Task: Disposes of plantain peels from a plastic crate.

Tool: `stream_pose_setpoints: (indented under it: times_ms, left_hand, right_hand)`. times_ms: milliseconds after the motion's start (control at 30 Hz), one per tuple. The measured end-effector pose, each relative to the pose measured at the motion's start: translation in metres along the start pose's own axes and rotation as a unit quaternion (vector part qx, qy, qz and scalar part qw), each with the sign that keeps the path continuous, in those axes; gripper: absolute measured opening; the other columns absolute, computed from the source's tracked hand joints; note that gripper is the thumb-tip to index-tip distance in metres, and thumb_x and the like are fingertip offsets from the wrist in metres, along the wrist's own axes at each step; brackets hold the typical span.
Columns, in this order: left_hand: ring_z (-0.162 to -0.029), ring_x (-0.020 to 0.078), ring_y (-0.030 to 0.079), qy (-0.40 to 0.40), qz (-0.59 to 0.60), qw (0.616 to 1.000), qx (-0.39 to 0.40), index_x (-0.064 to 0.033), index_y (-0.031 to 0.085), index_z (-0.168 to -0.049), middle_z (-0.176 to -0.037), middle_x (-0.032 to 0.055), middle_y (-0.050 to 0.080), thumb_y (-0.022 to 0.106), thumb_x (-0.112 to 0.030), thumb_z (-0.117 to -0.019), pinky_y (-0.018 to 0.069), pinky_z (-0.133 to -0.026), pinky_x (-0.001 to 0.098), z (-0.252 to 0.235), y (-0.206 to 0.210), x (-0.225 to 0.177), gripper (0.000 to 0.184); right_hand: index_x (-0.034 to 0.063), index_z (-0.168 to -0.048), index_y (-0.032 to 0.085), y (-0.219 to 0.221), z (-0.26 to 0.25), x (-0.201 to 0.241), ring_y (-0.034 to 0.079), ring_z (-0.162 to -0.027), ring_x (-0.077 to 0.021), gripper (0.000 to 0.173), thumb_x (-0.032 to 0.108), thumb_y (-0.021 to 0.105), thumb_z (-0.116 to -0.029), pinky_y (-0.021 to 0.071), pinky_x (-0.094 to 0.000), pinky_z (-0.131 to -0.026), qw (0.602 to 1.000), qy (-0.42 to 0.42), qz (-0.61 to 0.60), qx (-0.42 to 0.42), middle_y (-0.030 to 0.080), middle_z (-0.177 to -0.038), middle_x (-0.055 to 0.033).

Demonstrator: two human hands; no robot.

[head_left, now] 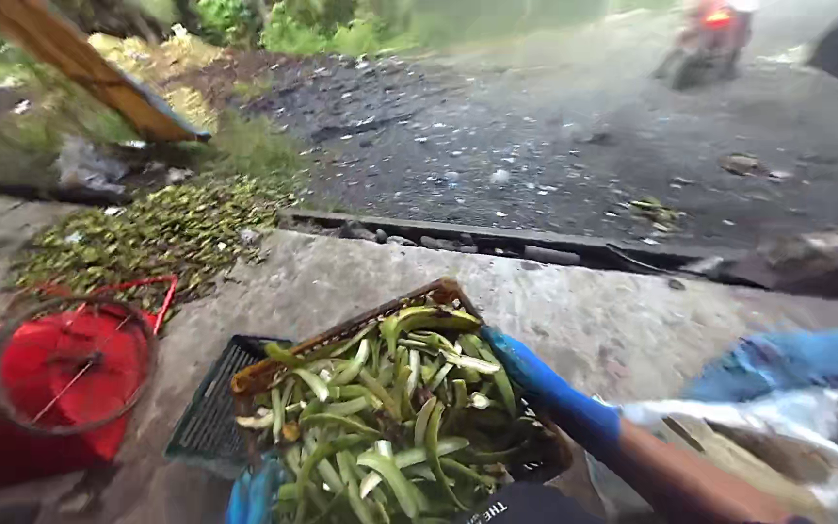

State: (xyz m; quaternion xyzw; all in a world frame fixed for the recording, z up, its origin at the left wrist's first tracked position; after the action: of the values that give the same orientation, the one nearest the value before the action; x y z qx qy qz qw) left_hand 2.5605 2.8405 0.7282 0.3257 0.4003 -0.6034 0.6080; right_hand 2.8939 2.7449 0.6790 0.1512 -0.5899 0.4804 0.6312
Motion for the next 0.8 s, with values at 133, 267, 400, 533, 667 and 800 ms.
stream_pose_setpoints:
  times_ms: [133, 267, 400, 533, 667, 800]
  left_hand:
    - [-0.056, 0.0006, 0.051, 0.017, -0.02, 0.999, -0.025, -0.0013, 0.052, -0.105, -0.073, -0.0026, 0.053, 0.043, -0.008, -0.1075, 0.0457, -0.054, 0.0149, -0.126, 0.036, -0.042, 0.011]
    - [-0.071, 0.0008, 0.059, 0.178, -0.04, 0.982, 0.052, 0.0053, 0.056, -0.114, -0.085, -0.0002, 0.062, 0.047, -0.007, -0.1049, 0.0504, -0.068, 0.0173, -0.289, 0.069, -0.097, 0.018]
    - [-0.072, 0.0, 0.059, 0.07, -0.092, 0.992, 0.053, -0.0032, 0.056, -0.114, -0.085, -0.0036, 0.061, 0.047, -0.009, -0.1066, 0.0499, -0.067, 0.0158, -0.39, 0.13, -0.201, 0.013]
    - [-0.073, 0.0032, 0.061, 0.149, -0.068, 0.983, 0.081, 0.0058, 0.056, -0.122, -0.087, 0.0021, 0.064, 0.053, -0.015, -0.1045, 0.0519, -0.066, 0.0176, -0.531, 0.176, -0.241, 0.028]
    - [-0.071, 0.003, 0.059, 0.132, -0.096, 0.983, 0.082, 0.0041, 0.056, -0.124, -0.086, 0.0011, 0.061, 0.052, -0.016, -0.1047, 0.0515, -0.067, 0.0188, -0.644, 0.255, -0.29, 0.028]
    - [-0.072, 0.0035, 0.059, 0.114, -0.098, 0.987, 0.061, 0.0043, 0.056, -0.121, -0.087, 0.0025, 0.062, 0.052, -0.017, -0.1043, 0.0503, -0.066, 0.0193, -0.743, 0.341, -0.347, 0.028]
  right_hand:
    - [0.0028, -0.137, 0.059, 0.046, -0.153, 0.017, 0.061, -0.118, -0.015, 0.052, 0.037, 0.03, -0.1107, 0.0489, -0.0369, -0.104, 0.998, -0.066, -0.014, 0.008, 0.065, -0.129, -0.013]
    - [0.0073, -0.137, 0.06, 0.094, -0.29, 0.06, 0.063, -0.118, -0.0219, 0.062, 0.05, 0.024, -0.1094, 0.0508, -0.0471, -0.102, 1.0, -0.017, 0.003, -0.009, 0.066, -0.128, -0.0147]
    - [0.002, -0.142, 0.055, 0.103, -0.388, 0.12, 0.059, -0.125, -0.0252, 0.061, 0.044, 0.023, -0.1104, 0.0465, -0.047, -0.107, 0.998, -0.034, 0.024, -0.044, 0.062, -0.135, -0.0195]
    - [0.0007, -0.142, 0.054, 0.114, -0.484, 0.167, 0.058, -0.126, -0.0195, 0.059, 0.041, 0.026, -0.1102, 0.0441, -0.0415, -0.109, 0.997, -0.02, -0.014, -0.069, 0.061, -0.137, -0.0177]
    - [0.0088, -0.131, 0.063, 0.136, -0.623, 0.184, 0.066, -0.108, -0.0172, 0.062, 0.051, 0.023, -0.1088, 0.0544, -0.0436, -0.094, 0.996, 0.018, -0.037, -0.081, 0.069, -0.117, -0.0108]
    - [0.0034, -0.136, 0.06, 0.142, -0.792, 0.228, 0.062, -0.119, -0.0196, 0.062, 0.048, 0.026, -0.1096, 0.0492, -0.0426, -0.103, 0.997, -0.013, -0.039, -0.066, 0.065, -0.128, -0.0161]
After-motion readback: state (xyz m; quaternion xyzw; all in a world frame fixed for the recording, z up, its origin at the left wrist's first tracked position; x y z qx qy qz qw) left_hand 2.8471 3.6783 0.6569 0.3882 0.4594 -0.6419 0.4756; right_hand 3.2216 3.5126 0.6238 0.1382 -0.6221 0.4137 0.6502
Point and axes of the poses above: each hand's wrist, its own z-axis away from the middle knuckle, its own y-axis out of the palm, x = y × z, the point moved 4 cm from there along -z, towards the middle knuckle
